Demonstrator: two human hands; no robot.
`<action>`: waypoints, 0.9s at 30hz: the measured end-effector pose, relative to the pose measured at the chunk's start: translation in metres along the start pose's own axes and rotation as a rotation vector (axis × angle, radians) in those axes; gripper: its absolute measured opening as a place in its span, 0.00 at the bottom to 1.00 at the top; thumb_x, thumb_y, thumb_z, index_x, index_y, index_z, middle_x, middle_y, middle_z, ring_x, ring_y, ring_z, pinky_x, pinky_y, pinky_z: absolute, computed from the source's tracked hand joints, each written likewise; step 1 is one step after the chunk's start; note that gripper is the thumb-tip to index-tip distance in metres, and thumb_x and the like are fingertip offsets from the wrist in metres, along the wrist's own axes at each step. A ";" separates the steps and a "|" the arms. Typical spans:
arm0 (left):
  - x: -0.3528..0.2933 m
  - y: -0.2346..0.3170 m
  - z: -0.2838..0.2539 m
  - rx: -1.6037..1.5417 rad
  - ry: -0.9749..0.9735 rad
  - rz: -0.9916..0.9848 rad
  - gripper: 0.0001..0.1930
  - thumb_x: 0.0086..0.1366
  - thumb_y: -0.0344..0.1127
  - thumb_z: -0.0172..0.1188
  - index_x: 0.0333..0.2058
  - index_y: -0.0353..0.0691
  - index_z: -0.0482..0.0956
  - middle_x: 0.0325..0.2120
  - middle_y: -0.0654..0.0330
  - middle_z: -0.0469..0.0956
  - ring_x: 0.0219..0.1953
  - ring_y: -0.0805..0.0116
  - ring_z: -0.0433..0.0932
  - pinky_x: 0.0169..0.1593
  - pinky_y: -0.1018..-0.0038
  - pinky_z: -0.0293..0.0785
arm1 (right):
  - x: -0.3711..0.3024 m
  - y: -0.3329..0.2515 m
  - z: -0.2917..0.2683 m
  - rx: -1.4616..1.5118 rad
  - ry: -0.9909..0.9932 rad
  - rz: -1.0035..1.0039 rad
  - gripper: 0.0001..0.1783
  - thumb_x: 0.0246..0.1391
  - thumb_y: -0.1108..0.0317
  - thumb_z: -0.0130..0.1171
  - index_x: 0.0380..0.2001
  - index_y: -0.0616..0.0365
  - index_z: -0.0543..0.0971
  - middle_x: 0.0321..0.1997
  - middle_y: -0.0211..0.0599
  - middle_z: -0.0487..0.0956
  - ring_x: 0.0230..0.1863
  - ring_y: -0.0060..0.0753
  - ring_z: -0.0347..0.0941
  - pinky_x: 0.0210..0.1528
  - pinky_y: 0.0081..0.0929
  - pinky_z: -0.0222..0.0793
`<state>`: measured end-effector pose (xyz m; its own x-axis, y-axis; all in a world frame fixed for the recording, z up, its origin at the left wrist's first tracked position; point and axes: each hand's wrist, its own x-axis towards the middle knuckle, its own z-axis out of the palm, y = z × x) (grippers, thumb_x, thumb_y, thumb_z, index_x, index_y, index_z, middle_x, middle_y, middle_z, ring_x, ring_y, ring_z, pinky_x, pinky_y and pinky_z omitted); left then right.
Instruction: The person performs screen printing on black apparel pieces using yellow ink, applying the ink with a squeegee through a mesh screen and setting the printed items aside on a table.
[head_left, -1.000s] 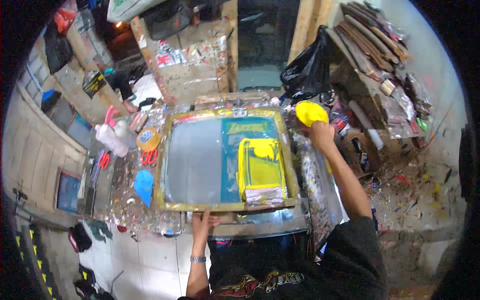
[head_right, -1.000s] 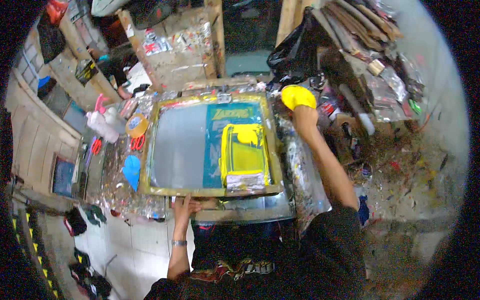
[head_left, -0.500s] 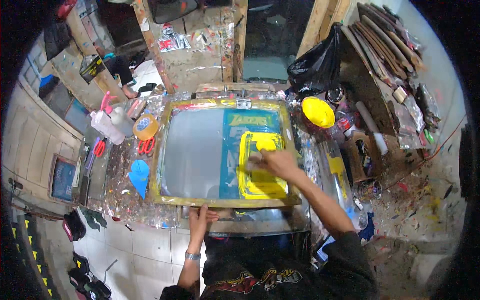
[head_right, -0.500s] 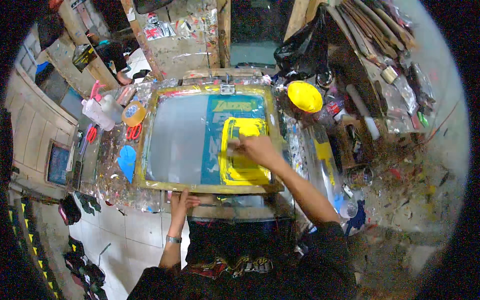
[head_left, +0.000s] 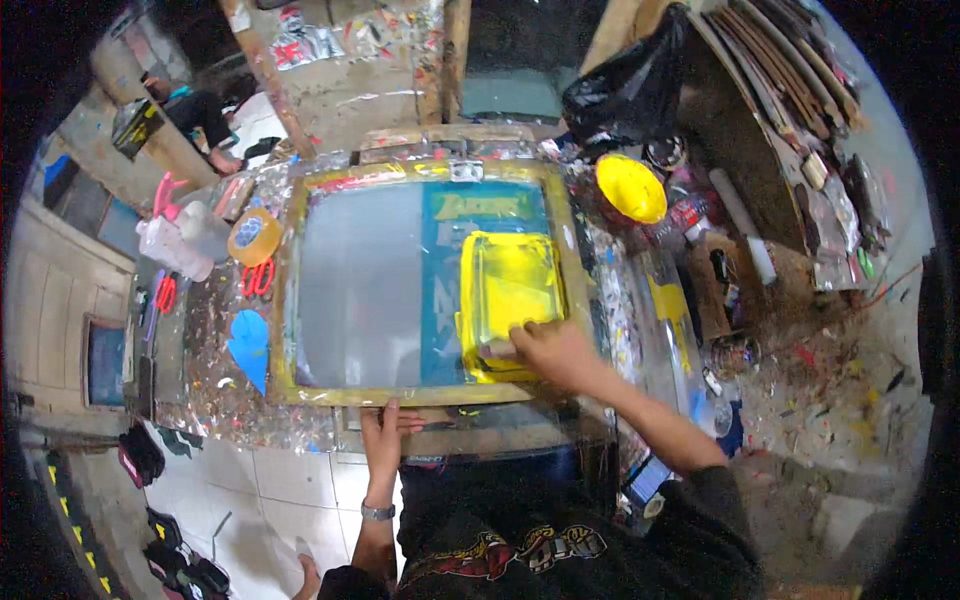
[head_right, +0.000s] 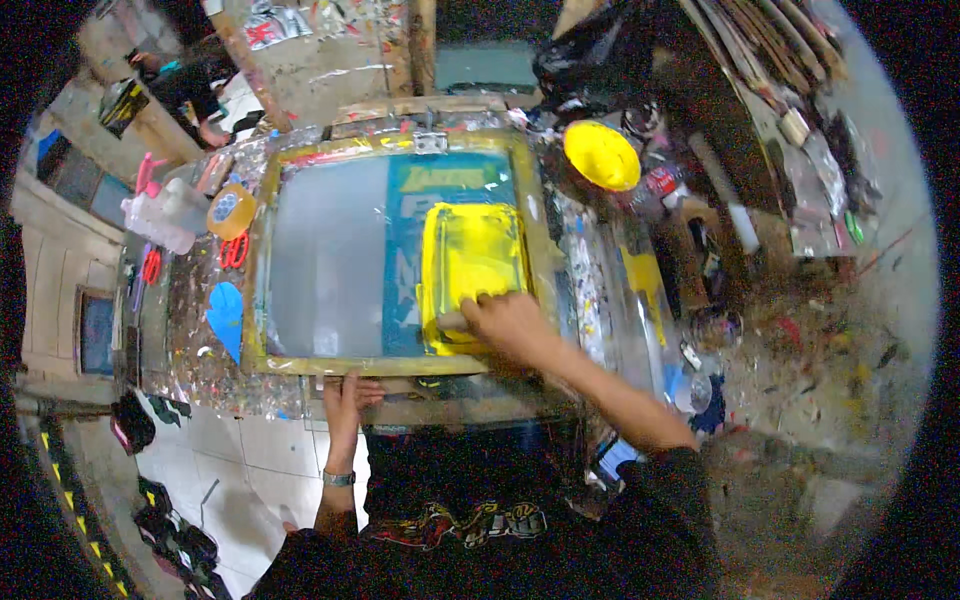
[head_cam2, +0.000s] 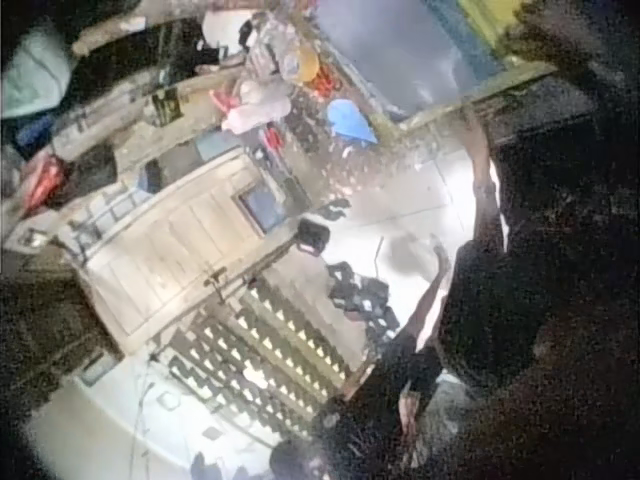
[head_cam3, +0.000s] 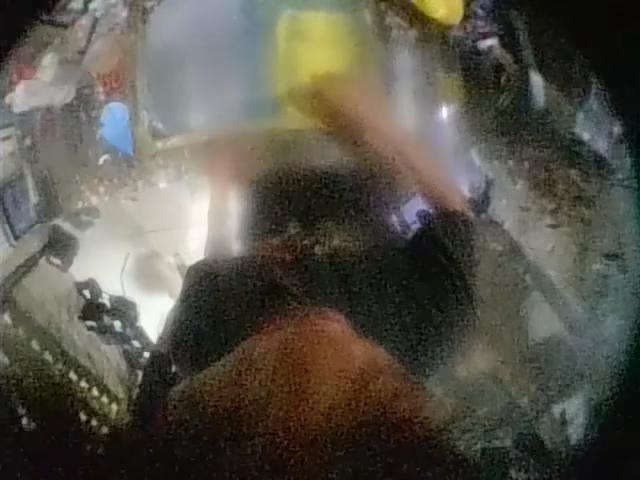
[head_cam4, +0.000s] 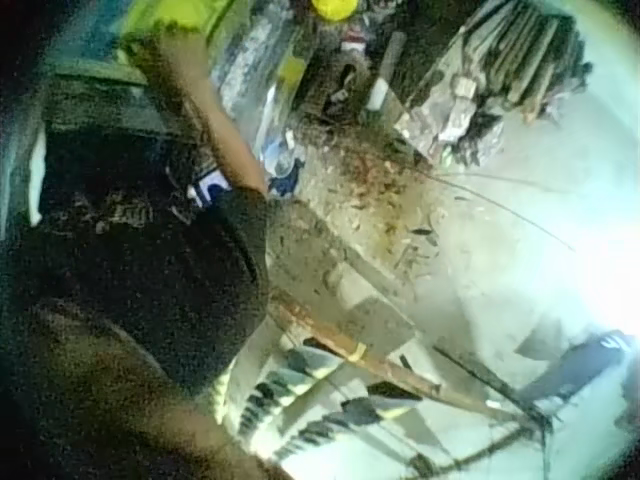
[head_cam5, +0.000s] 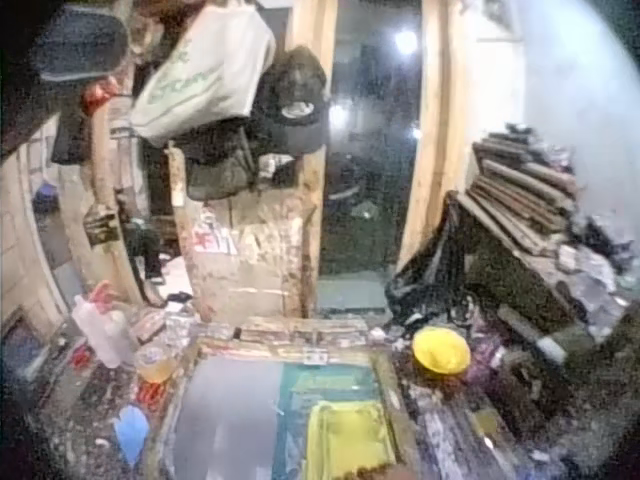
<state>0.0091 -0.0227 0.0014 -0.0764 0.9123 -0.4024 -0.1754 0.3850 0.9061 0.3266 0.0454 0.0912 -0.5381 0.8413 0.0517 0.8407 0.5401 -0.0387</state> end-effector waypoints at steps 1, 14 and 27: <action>0.000 0.000 -0.001 -0.003 -0.002 -0.008 0.20 0.73 0.41 0.53 0.49 0.29 0.61 0.30 0.45 0.79 0.29 0.58 0.84 0.31 0.70 0.83 | 0.017 0.012 -0.013 0.023 -0.091 0.003 0.12 0.57 0.58 0.55 0.38 0.54 0.72 0.30 0.45 0.81 0.28 0.50 0.80 0.32 0.45 0.75; -0.008 0.009 -0.003 -0.179 0.075 0.031 0.17 0.74 0.44 0.52 0.40 0.32 0.71 0.31 0.51 0.80 0.30 0.65 0.82 0.38 0.72 0.80 | -0.006 0.000 0.022 -0.085 0.319 0.005 0.09 0.53 0.62 0.58 0.31 0.52 0.70 0.23 0.33 0.72 0.23 0.39 0.76 0.22 0.37 0.69; -0.016 0.125 0.011 -0.076 0.073 0.494 0.17 0.77 0.42 0.43 0.41 0.31 0.73 0.32 0.53 0.80 0.31 0.65 0.81 0.36 0.72 0.77 | -0.004 -0.039 -0.117 -0.206 0.640 0.355 0.29 0.45 0.38 0.65 0.31 0.54 0.75 0.36 0.38 0.77 0.41 0.39 0.74 0.55 0.54 0.57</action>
<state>-0.0009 0.0120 0.1225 -0.2362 0.9698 0.0613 -0.1720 -0.1038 0.9796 0.3030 0.0178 0.2093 -0.1461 0.7527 0.6419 0.9849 0.1718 0.0227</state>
